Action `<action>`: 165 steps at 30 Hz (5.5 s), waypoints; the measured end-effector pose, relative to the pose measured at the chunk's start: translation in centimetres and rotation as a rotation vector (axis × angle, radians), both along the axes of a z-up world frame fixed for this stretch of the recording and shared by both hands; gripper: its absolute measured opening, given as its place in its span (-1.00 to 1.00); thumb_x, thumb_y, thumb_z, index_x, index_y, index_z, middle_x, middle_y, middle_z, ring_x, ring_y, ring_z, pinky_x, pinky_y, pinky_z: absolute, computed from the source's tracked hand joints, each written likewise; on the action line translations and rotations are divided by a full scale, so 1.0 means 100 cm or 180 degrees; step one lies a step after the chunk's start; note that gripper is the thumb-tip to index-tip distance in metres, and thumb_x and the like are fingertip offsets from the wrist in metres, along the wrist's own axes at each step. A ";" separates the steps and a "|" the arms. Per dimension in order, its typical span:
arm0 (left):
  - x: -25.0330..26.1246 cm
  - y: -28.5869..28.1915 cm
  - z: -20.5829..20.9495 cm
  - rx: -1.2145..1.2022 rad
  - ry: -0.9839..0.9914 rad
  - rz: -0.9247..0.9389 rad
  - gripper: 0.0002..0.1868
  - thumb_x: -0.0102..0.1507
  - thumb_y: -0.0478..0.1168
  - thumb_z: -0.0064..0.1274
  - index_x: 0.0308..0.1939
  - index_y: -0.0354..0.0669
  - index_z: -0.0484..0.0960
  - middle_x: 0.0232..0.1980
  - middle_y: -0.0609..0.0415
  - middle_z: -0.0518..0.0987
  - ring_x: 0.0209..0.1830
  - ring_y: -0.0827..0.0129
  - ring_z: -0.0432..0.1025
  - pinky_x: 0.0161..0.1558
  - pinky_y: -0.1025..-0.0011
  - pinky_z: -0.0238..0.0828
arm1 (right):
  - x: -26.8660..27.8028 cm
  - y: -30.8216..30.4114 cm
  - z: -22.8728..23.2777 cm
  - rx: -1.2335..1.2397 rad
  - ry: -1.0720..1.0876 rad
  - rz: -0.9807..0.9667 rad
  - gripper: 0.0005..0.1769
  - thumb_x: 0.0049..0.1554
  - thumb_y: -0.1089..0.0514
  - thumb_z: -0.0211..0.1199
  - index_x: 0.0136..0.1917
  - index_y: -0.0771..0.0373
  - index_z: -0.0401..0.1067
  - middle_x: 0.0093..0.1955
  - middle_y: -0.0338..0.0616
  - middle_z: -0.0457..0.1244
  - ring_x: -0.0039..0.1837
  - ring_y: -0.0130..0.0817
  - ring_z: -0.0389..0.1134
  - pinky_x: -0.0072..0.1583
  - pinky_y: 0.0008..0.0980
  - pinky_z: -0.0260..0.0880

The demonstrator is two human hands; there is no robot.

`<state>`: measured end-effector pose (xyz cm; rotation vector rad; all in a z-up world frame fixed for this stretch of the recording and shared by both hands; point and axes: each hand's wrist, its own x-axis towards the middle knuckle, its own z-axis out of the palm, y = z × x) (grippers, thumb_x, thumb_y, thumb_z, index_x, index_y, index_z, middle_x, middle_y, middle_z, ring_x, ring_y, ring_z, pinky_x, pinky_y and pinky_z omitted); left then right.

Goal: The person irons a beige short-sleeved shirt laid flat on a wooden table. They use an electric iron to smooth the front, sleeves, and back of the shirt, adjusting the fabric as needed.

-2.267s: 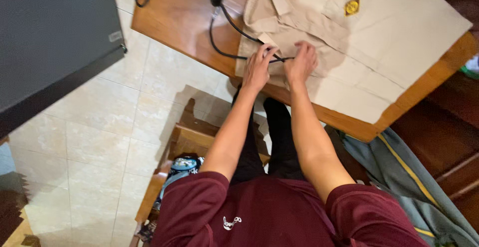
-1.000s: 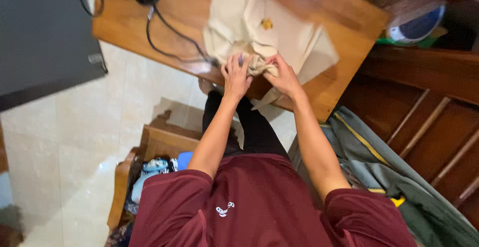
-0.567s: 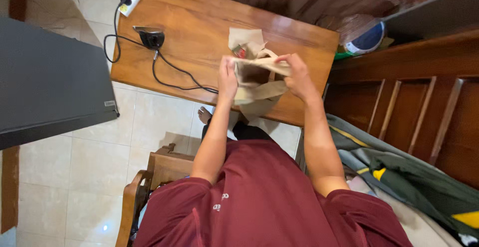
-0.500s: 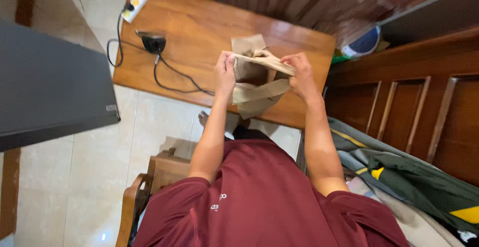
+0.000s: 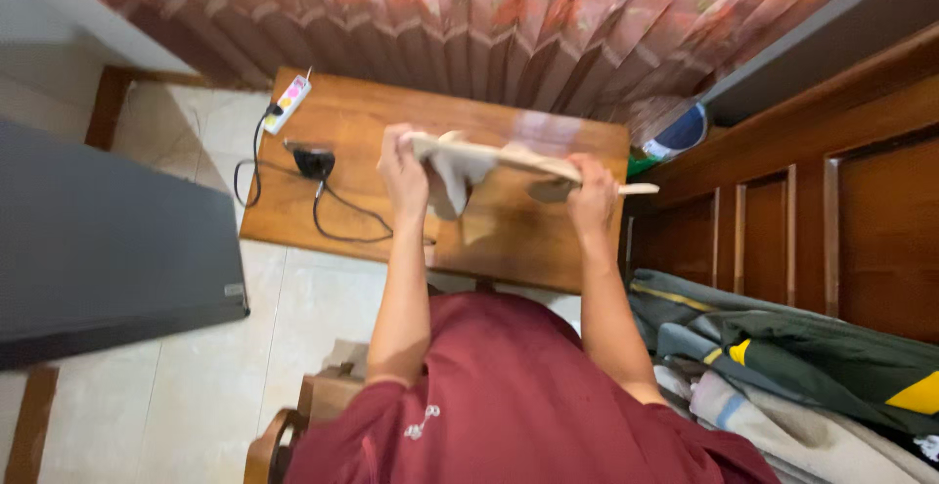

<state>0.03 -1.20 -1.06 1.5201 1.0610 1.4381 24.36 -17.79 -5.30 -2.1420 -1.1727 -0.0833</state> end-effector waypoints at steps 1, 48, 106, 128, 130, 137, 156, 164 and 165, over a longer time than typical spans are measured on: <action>0.001 -0.001 -0.003 -0.0438 -0.0252 -0.0030 -0.82 0.44 -0.26 -0.18 -0.11 -0.25 0.53 -0.17 -0.03 0.55 -0.11 0.44 0.40 0.03 0.43 0.37 | 0.000 0.001 -0.001 0.0034 -0.0244 -0.0038 -0.59 0.06 0.41 0.09 0.05 0.02 0.55 -0.05 -0.15 0.40 0.03 -0.03 0.36 0.00 -0.05 0.26; 0.036 0.052 -0.424 -0.1358 0.4048 -0.2333 -0.32 0.12 -0.02 0.29 0.30 0.20 0.43 0.25 -0.02 0.44 0.24 -0.02 0.37 0.19 -0.07 0.30 | -0.013 0.046 -0.419 -0.2500 0.1749 -0.0973 -0.13 0.17 -0.04 0.28 0.63 -0.19 -0.05 0.61 0.35 -0.17 0.53 0.45 -0.04 0.44 0.33 0.02; 0.179 -0.126 -0.455 -0.0065 0.3816 -0.3383 -0.06 0.18 -0.32 0.08 0.59 0.40 0.11 0.61 -0.15 0.11 0.52 -0.24 0.06 0.35 -0.17 0.10 | 0.135 -0.192 -0.451 0.0291 0.2732 -0.1347 -0.85 0.41 0.17 0.31 0.10 0.31 0.45 0.06 -0.25 0.26 0.14 -0.50 0.24 0.22 -0.40 0.29; 0.101 -0.084 -0.453 -0.0872 0.5179 -0.2221 0.04 0.10 -0.35 0.18 0.59 0.47 0.11 0.65 -0.09 -0.13 0.41 -0.49 0.08 0.07 -0.10 0.46 | 0.010 -0.054 -0.426 -0.3250 0.1575 -0.1264 -0.05 0.20 -0.07 0.27 0.68 -0.19 -0.19 0.71 0.15 -0.41 0.60 0.40 -0.22 0.56 0.42 -0.30; 0.099 -0.088 -0.453 -0.1499 0.4808 -0.2260 -0.05 0.12 -0.29 0.18 0.55 0.36 0.17 0.64 -0.18 -0.08 0.31 -0.43 0.21 0.09 -0.01 0.48 | 0.002 -0.035 -0.424 -0.3088 0.1473 -0.1154 -0.05 0.20 -0.07 0.29 0.68 -0.12 -0.17 0.68 0.20 -0.41 0.62 0.35 -0.23 0.55 0.47 -0.35; 0.038 -0.040 -0.493 -0.1197 0.3744 -0.0076 -0.48 0.45 -0.15 0.05 0.45 -0.14 0.30 0.46 -0.09 0.34 0.39 -0.04 0.34 0.43 0.08 0.23 | -0.018 0.048 -0.432 -0.2229 0.0824 -0.0043 -0.24 0.27 -0.03 0.30 0.64 -0.22 0.07 0.72 0.12 -0.35 0.65 0.37 -0.27 0.49 0.42 -0.22; -0.144 0.056 -0.489 -0.2781 0.1617 -0.0182 -0.59 0.40 -0.13 0.03 0.29 -0.09 0.33 -0.08 -0.16 0.73 -0.11 0.04 0.66 -0.05 0.15 0.50 | -0.245 0.065 -0.439 -0.1664 0.0778 0.0281 -0.56 0.00 0.01 0.43 0.04 0.26 0.38 0.04 0.08 0.26 0.16 0.10 0.23 0.10 0.06 0.18; -0.182 0.042 -0.466 -0.1732 0.1138 -0.0989 -0.06 0.27 -0.44 0.11 0.64 0.14 -0.01 0.65 -0.31 0.20 0.63 -0.11 0.13 0.52 0.11 0.19 | -0.265 0.044 -0.481 -0.1283 0.3544 -0.0545 -0.56 0.21 -0.04 0.30 0.12 0.34 0.31 -0.19 0.06 0.36 -0.12 0.12 0.42 -0.03 -0.10 0.37; -0.189 0.043 -0.468 -0.1763 0.1400 -0.0929 -0.09 0.29 -0.40 0.13 0.63 0.16 0.03 0.63 -0.27 0.25 0.61 -0.11 0.18 0.48 0.11 0.24 | -0.261 0.044 -0.475 -0.1804 0.3891 -0.0463 -0.53 0.20 -0.09 0.29 0.17 0.30 0.36 -0.19 0.07 0.37 -0.14 0.16 0.37 -0.05 -0.05 0.31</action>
